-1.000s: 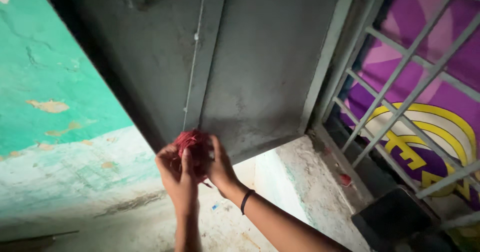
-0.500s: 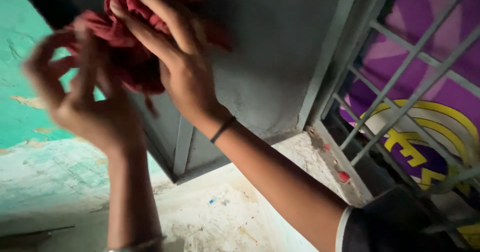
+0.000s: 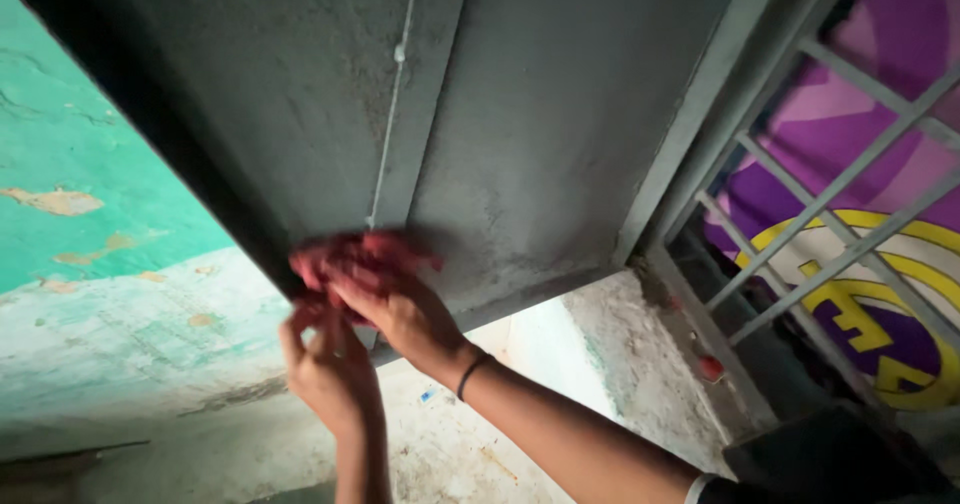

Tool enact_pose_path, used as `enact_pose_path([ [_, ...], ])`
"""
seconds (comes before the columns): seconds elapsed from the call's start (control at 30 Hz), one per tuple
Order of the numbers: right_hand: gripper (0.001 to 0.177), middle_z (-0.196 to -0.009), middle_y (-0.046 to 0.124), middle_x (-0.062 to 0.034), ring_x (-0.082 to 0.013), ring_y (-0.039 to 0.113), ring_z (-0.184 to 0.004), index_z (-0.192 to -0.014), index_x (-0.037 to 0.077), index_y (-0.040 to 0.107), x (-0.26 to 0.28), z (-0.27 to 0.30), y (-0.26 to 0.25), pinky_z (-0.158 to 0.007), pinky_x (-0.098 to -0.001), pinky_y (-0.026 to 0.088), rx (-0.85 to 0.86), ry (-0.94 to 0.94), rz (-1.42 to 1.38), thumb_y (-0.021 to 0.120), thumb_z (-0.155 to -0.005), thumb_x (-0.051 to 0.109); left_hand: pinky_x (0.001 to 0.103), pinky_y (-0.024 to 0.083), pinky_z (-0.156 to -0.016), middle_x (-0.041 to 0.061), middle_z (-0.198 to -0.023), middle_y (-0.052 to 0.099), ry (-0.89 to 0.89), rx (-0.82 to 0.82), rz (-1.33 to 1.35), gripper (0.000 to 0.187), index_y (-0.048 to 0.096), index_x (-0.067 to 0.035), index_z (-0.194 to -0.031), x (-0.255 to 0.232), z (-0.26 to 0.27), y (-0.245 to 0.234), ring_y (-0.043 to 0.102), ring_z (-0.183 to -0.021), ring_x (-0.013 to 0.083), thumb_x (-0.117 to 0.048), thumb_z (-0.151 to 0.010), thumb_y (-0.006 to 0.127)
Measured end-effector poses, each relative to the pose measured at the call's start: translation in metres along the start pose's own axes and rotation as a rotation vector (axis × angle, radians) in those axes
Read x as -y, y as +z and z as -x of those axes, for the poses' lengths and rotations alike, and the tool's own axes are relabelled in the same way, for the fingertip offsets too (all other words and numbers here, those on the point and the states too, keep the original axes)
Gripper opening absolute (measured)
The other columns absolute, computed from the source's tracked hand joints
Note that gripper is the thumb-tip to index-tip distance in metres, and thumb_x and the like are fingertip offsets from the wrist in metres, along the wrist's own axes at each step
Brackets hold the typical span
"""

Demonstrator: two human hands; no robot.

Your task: The person wipes the bars of a window grille and the surface of a metal door using a red cloth, then rinses the cloth in a bucket of water.

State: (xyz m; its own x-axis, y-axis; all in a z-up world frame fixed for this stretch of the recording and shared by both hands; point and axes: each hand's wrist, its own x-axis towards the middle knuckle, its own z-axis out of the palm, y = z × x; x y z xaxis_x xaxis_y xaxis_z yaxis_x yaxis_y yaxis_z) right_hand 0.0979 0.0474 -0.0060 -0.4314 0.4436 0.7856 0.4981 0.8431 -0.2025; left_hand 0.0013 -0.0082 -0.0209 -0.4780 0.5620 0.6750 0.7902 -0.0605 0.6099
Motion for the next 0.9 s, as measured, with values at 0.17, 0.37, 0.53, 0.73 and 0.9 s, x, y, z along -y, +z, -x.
enact_pose_path([
  [0.17, 0.067, -0.169, 0.027, -0.0023, -0.0203, 0.035, -0.152, -0.163, 0.012, 0.026, -0.002, 0.037, 0.024, -0.126, -0.0382, 0.032, 0.497, -0.264, 0.941, 0.04, -0.1, 0.029, 0.039, 0.056, -0.081, 0.012, -0.118, 0.07, -0.003, 0.029, 0.054, 0.025, 0.079, -0.007, -0.11, 0.03, 0.025, 0.012, 0.07, -0.1, 0.0288, 0.003, -0.09, 0.07],
  [0.37, 0.065, -0.162, 0.046, 0.0026, -0.0175, 0.049, -0.147, -0.158, 0.019, 0.043, 0.01, 0.035, 0.002, -0.123, -0.0321, 0.039, 0.24, -0.275, 0.867, 0.052, -0.093, 0.019, 0.037, 0.056, -0.085, 0.012, -0.118, 0.069, -0.049, -0.019, 0.121, 0.022, 0.078, -0.004, -0.108, 0.023, 0.033, 0.01, 0.07, -0.102, 0.0267, 0.005, -0.089, 0.072],
  [0.53, 0.038, -0.142, 0.06, -0.0075, -0.0288, 0.059, -0.134, -0.14, 0.014, 0.06, 0.038, 0.011, -0.055, -0.11, -0.0399, 0.049, -0.011, 0.244, -0.337, 0.059, -0.102, 0.011, 0.031, 0.06, -0.081, 0.01, -0.123, 0.068, -0.303, -0.147, 0.413, 0.019, 0.074, -0.003, -0.113, -0.019, 0.04, 0.002, 0.069, -0.106, 0.0209, 0.005, -0.098, 0.066],
  [0.73, 0.034, -0.137, 0.061, -0.0079, -0.0288, 0.056, -0.128, -0.132, 0.012, 0.061, 0.038, -0.024, -0.112, -0.11, -0.0437, 0.043, -0.38, 0.135, -0.059, 0.061, -0.099, 0.006, 0.034, 0.058, -0.108, 0.011, -0.132, 0.059, 0.064, -0.209, 0.754, 0.022, 0.07, 0.0, -0.124, -0.117, -0.016, -0.021, 0.064, -0.126, 0.0233, 0.009, -0.104, 0.064],
  [0.9, 0.027, -0.125, 0.062, -0.0048, -0.0244, 0.059, -0.12, -0.116, 0.012, 0.058, 0.013, -0.083, -0.165, -0.102, -0.0376, 0.04, -0.678, 0.194, 0.011, 0.059, -0.097, -0.006, 0.03, 0.062, -0.101, 0.01, -0.131, 0.061, 0.332, -0.199, 0.832, 0.018, 0.071, -0.002, -0.123, -0.195, -0.088, -0.036, 0.067, -0.122, 0.0188, 0.009, -0.111, 0.065],
])
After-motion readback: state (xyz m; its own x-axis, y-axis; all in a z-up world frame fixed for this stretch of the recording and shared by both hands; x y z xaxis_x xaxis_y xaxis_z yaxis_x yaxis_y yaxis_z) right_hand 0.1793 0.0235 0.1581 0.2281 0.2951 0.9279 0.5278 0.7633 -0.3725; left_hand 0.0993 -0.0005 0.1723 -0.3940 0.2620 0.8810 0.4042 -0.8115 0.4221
